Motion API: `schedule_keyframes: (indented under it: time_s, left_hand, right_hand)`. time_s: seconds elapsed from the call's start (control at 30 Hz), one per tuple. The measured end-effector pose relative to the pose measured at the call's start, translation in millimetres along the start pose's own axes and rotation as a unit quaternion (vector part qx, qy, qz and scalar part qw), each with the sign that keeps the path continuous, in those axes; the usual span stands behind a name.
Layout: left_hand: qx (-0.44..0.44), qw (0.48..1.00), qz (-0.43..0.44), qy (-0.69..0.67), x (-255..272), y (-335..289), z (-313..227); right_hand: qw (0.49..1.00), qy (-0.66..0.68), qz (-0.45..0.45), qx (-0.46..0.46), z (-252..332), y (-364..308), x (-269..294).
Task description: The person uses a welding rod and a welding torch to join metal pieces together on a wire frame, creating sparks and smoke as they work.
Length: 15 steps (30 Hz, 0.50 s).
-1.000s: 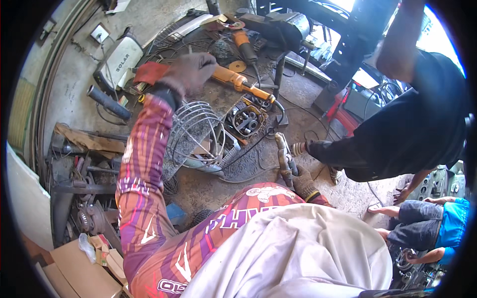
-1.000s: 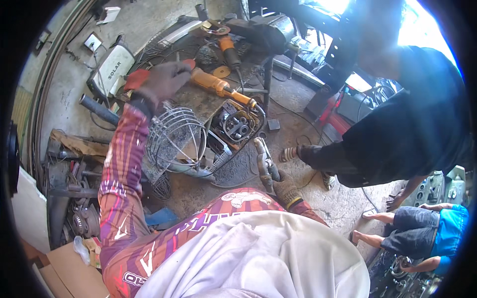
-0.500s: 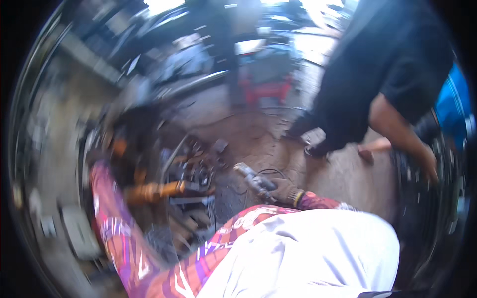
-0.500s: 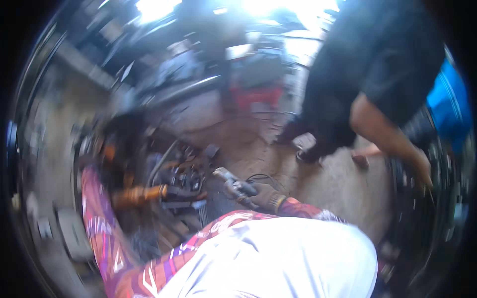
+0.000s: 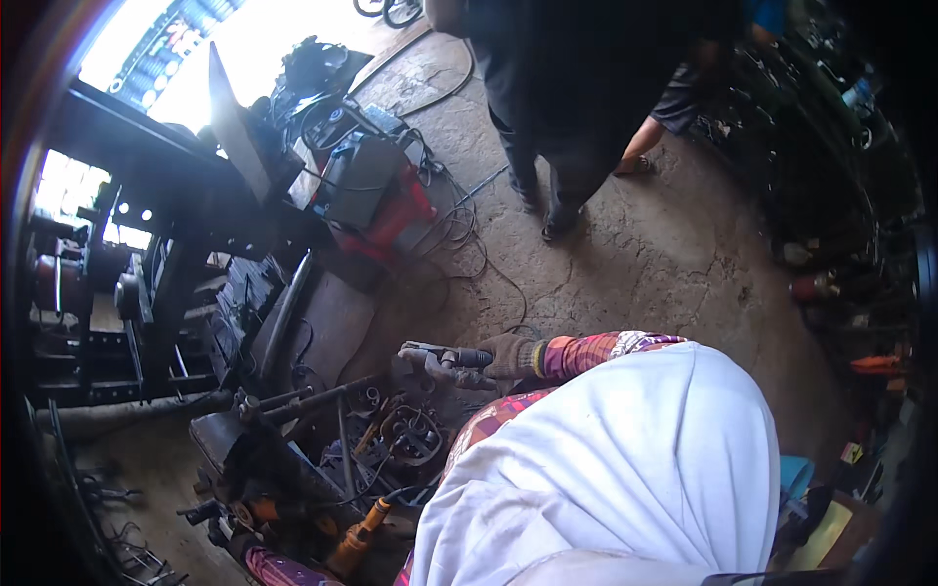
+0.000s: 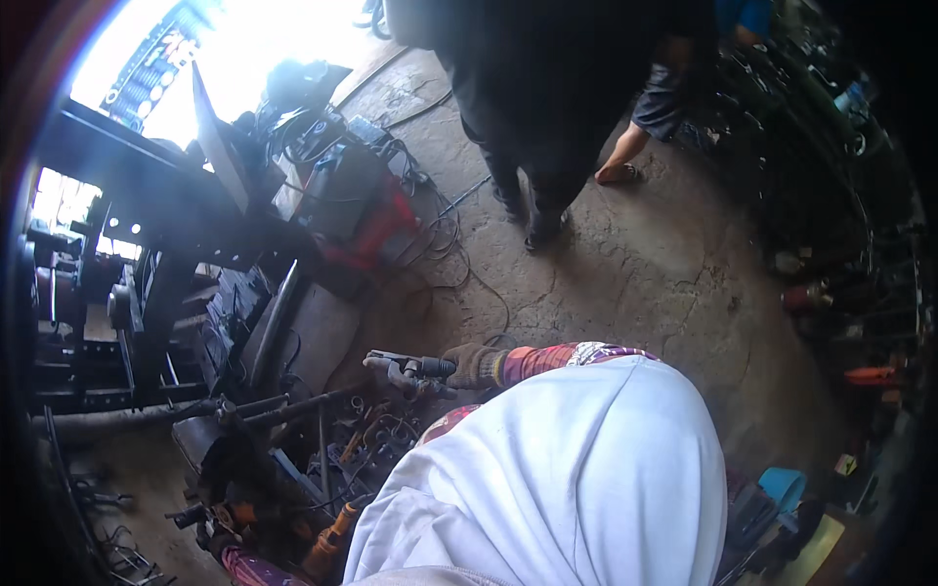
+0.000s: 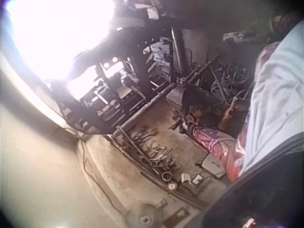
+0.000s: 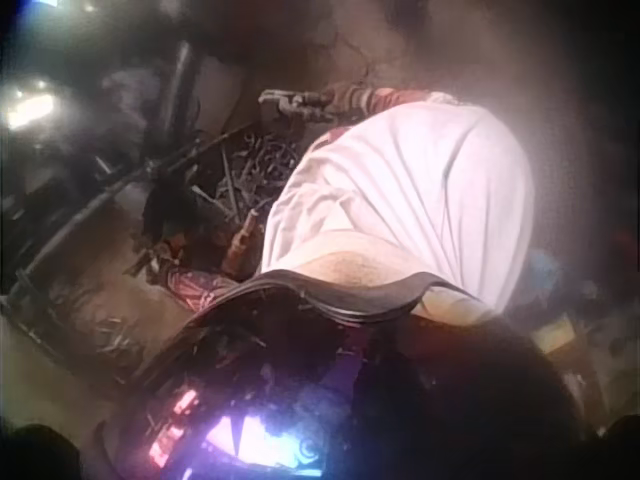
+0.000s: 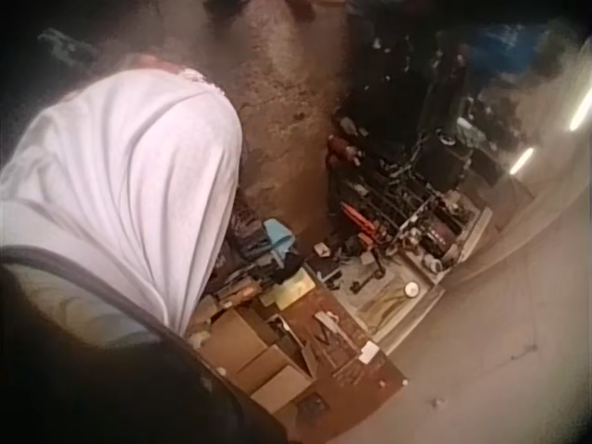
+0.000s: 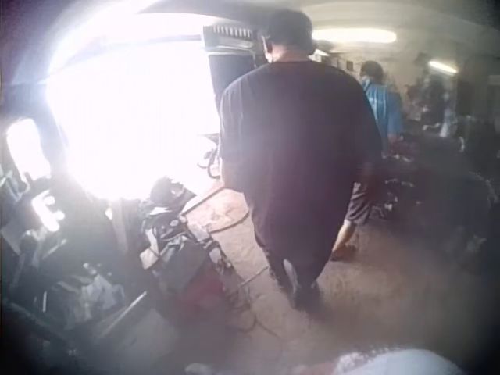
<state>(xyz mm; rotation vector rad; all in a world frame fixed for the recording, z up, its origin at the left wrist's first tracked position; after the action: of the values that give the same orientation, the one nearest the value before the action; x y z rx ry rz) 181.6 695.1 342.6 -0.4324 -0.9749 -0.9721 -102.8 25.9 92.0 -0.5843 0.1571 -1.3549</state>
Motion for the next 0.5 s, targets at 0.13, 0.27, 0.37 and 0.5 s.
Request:
schedule_keyframes:
  time_s: [0.13,0.27,0.37,0.5]
  left_hand:
    - [0.002,1.000,0.001,-0.008,-3,-3,0]
    - [-0.005,1.000,-0.011,-0.016,1,1,-7]
    - [-0.006,1.000,-0.010,-0.022,-3,-4,-8]
    - [-0.013,0.999,-0.014,-0.025,-7,-7,-2]
  right_hand:
    - [0.999,0.019,-0.033,-0.015,20,-25,5]
    - [0.997,0.058,-0.045,-0.004,10,-35,-4]
    - [0.998,0.038,-0.049,-0.021,15,-51,0]
    - [0.997,0.039,-0.057,-0.029,26,-65,-2]
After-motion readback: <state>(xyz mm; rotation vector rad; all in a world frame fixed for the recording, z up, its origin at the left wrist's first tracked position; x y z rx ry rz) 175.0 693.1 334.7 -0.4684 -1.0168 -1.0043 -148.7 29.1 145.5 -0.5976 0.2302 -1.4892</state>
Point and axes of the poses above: each hand's wrist, its own y-axis towards the middle knuckle, its own x-axis out of the back of the hand, z = x × y, the point moved 8 cm from there along y, towards the middle knuckle, and after that the axes turned 3 degrees about y, right-handed, at the moved point
